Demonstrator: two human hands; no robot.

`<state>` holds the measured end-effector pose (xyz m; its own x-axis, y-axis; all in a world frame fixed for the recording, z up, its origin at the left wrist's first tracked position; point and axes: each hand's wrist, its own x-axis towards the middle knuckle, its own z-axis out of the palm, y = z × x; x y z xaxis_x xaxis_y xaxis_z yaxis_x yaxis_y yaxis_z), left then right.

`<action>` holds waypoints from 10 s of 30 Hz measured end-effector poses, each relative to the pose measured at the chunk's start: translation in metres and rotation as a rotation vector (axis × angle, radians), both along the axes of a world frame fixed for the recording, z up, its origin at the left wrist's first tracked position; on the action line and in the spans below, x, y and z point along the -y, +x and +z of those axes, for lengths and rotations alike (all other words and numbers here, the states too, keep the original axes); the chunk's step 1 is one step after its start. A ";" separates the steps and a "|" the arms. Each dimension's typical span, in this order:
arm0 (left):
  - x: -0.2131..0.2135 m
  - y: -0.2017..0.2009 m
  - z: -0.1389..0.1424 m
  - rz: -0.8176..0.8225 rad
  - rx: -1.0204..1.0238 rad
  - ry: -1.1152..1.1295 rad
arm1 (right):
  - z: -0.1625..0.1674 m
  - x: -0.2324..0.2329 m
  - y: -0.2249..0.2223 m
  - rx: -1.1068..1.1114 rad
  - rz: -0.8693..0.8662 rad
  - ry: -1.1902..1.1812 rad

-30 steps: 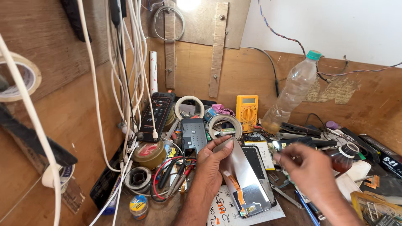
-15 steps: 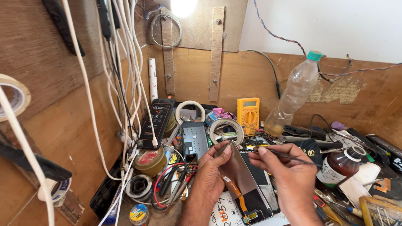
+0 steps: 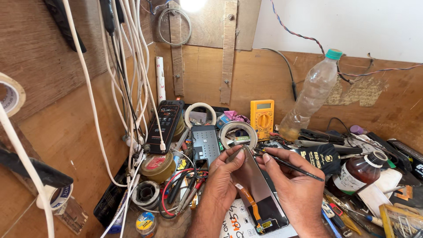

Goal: The person cleans the back of a disassembled smartphone with a brush, then removes the screen assembly from the chassis. They peel off a protective film from the screen and use a pen-like tool to scrape residue from the edges. The phone remains disassembled on the workbench.

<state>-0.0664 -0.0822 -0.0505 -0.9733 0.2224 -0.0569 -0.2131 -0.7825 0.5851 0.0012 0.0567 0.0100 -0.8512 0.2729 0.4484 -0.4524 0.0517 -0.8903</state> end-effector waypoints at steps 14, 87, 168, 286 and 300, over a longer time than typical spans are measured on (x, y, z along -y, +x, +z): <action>0.000 0.001 0.002 0.012 0.008 -0.030 | 0.000 0.002 0.001 0.003 -0.027 0.036; -0.002 0.001 -0.003 0.011 -0.029 -0.060 | 0.001 0.001 -0.004 -0.107 -0.012 0.208; -0.008 -0.008 -0.016 -0.004 -0.043 -0.151 | -0.015 -0.004 0.014 -0.150 -0.081 0.196; -0.002 0.003 -0.002 -0.006 0.066 -0.160 | -0.020 -0.012 0.026 -0.017 -0.068 0.088; -0.004 -0.003 -0.010 0.005 0.004 -0.135 | -0.023 -0.036 0.075 0.192 -0.221 0.334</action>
<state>-0.0697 -0.0781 -0.0609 -0.9740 0.2075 -0.0903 -0.2121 -0.6975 0.6845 0.0765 0.0923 -0.0132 -0.8650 0.3247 0.3825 -0.2263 0.4278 -0.8751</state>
